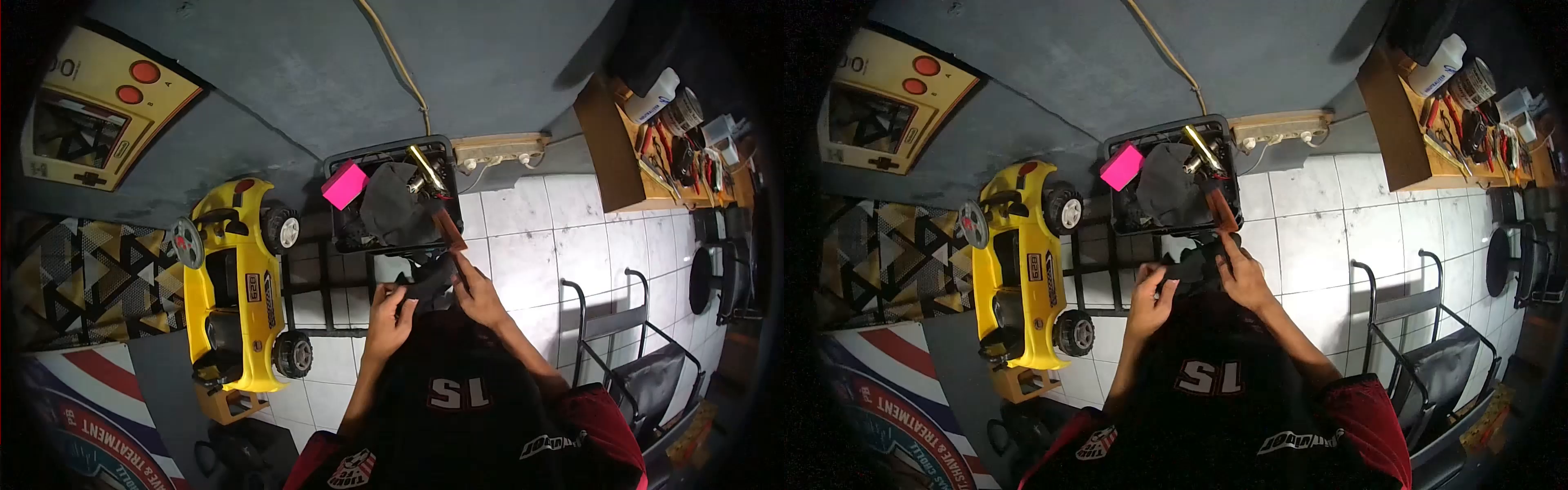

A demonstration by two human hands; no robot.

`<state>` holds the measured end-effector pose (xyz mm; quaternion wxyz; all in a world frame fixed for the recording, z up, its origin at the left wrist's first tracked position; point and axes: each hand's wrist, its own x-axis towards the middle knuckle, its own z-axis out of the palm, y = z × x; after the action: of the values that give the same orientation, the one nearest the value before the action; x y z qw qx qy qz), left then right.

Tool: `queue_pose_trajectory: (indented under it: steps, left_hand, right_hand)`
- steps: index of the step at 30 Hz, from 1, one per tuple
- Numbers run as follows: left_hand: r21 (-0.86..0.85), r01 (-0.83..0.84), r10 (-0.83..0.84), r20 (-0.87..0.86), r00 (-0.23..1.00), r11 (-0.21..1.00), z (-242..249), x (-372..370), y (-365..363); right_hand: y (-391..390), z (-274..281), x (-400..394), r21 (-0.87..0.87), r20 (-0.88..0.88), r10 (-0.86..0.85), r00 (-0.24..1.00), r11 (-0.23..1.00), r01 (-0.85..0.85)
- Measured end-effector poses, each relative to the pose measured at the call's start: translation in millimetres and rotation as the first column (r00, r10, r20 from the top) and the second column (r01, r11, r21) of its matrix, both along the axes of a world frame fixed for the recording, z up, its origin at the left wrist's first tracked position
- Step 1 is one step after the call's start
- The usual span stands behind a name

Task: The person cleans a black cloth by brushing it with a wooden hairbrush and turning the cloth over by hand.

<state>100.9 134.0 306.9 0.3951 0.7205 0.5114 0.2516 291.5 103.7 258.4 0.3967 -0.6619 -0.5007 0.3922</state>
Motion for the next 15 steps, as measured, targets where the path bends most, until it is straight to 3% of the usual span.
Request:
queue_pose_trajectory:
  steps: [4,7,8,10,11,12,13,14,15]
  left_hand:
    - [0.01,0.013,-0.013,-0.018,1.0,1.0,20.8,8.5,12.0]
    - [0.054,0.116,-0.119,0.053,0.991,0.992,25.7,3.1,23.9]
    - [0.058,0.123,-0.126,0.056,0.99,0.991,32.5,1.8,27.8]
    - [-0.09,0.187,-0.185,0.021,0.982,0.978,53.8,1.6,35.1]
    - [-0.091,0.19,-0.189,0.023,0.982,0.978,56.0,2.7,39.3]
    - [0.036,0.198,-0.201,0.065,0.978,0.979,57.1,4.7,43.3]
    - [0.166,0.201,-0.22,0.108,0.97,0.965,59.3,5.4,45.8]
    - [-0.009,0.195,-0.189,0.188,0.964,0.981,65.8,3.4,47.7]
    - [-0.002,0.21,-0.205,0.195,0.959,0.978,66.5,-0.7,53.3]
  right_hand:
    - [8.6,-7.1,-0.3,0.037,0.11,0.055,0.992,0.998,-0.059]
    - [17.6,7.1,-0.7,-0.081,0.079,0.143,0.987,0.987,-0.136]
    - [16.3,24.6,-0.5,-0.045,0.014,0.198,0.98,0.979,-0.197]
    - [14.3,48.8,-8.8,-0.008,-0.049,0.252,0.966,0.968,-0.253]
    - [13.6,55.9,-16.7,0.096,-0.177,0.225,0.958,0.973,-0.211]
    - [12.4,58.3,-22.3,0.193,-0.304,0.207,0.93,0.969,-0.152]
    - [11.5,55.1,-23.9,0.194,-0.302,0.2,0.932,0.97,-0.145]
    - [11.9,49.9,-23.4,0.264,-0.196,0.157,0.968,0.959,-0.102]
    - [14.6,54.1,-23.5,0.334,-0.088,0.102,0.991,0.94,-0.067]
